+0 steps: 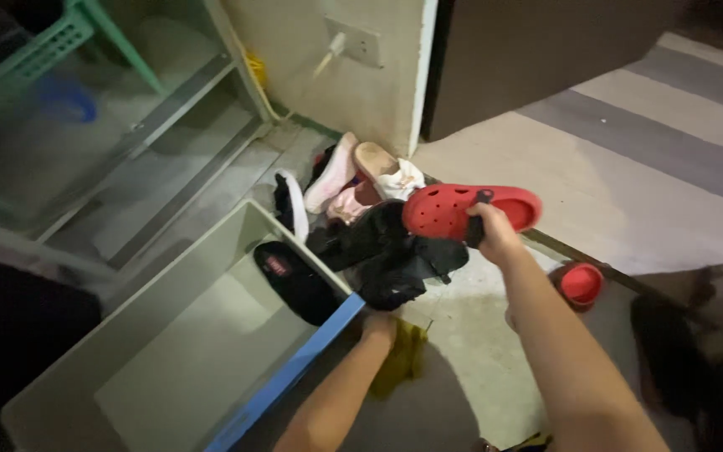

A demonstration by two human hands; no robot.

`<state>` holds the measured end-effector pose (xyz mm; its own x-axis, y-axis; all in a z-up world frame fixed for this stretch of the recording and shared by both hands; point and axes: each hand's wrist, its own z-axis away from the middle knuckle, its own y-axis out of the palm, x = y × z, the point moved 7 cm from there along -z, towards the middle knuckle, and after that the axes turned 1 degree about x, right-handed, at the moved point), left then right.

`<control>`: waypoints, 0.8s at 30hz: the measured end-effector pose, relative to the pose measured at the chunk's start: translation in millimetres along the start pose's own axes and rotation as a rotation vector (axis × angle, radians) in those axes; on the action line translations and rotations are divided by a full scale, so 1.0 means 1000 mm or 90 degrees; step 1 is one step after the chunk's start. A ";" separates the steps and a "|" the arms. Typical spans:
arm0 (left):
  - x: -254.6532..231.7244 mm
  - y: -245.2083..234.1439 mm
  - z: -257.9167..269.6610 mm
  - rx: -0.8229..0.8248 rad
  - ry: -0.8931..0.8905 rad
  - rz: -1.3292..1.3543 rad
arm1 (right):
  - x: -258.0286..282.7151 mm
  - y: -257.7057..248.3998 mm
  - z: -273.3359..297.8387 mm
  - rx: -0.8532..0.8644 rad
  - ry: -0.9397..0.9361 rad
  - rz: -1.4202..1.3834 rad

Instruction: The recorder is cleaning out a shoe shelf with a broom and then wiping down several pairs of shoes with a cloth before organizing them.

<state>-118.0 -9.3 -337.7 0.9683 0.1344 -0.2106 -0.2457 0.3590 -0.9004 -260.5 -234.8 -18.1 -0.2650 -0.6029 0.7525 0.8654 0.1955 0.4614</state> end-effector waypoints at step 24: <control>-0.087 -0.498 0.190 -0.345 0.428 0.795 | 0.011 0.076 0.104 0.092 -0.122 -0.058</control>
<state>-88.1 -24.7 201.2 0.0351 -0.4011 -0.9154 -0.9984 -0.0550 -0.0142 -241.8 -146.4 73.6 -0.4272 -0.4677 0.7738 0.7683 0.2634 0.5834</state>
